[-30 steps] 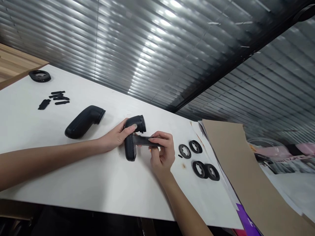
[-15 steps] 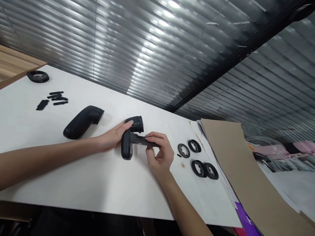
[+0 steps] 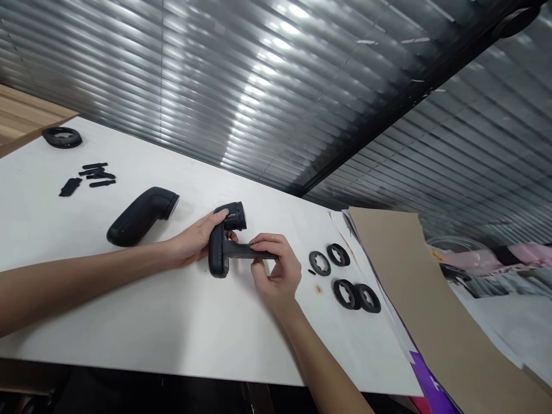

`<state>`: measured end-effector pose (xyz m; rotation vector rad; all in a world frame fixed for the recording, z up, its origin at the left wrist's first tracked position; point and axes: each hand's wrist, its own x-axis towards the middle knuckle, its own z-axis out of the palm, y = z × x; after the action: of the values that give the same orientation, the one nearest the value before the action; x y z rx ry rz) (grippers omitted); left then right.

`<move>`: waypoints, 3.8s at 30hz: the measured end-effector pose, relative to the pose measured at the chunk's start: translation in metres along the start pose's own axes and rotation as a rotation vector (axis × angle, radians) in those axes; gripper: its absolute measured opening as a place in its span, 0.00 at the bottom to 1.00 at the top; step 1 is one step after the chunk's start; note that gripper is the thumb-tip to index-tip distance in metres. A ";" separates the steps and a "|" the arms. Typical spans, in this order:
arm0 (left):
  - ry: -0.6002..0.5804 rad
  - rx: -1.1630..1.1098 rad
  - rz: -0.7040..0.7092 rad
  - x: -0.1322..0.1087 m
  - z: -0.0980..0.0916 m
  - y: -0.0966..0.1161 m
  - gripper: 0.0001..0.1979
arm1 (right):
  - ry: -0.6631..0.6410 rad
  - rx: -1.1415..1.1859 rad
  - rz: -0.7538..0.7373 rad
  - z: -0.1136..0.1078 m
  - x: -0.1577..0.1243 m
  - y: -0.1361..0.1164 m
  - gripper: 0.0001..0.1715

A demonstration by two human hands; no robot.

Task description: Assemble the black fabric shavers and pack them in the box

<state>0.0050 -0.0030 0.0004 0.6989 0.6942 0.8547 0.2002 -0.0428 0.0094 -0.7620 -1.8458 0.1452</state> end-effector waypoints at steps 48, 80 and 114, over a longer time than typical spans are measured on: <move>0.092 -0.029 -0.012 -0.002 0.010 0.003 0.36 | 0.032 -0.032 0.010 0.003 0.001 -0.001 0.21; 0.122 -0.031 -0.003 0.000 0.011 0.001 0.20 | -0.007 0.000 -0.001 0.001 -0.003 0.004 0.24; 0.056 0.057 0.059 -0.003 0.008 -0.001 0.27 | 0.022 -0.024 0.013 -0.001 0.003 0.001 0.21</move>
<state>0.0107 -0.0082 0.0047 0.7523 0.7536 0.9144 0.2008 -0.0412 0.0117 -0.7892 -1.8245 0.1228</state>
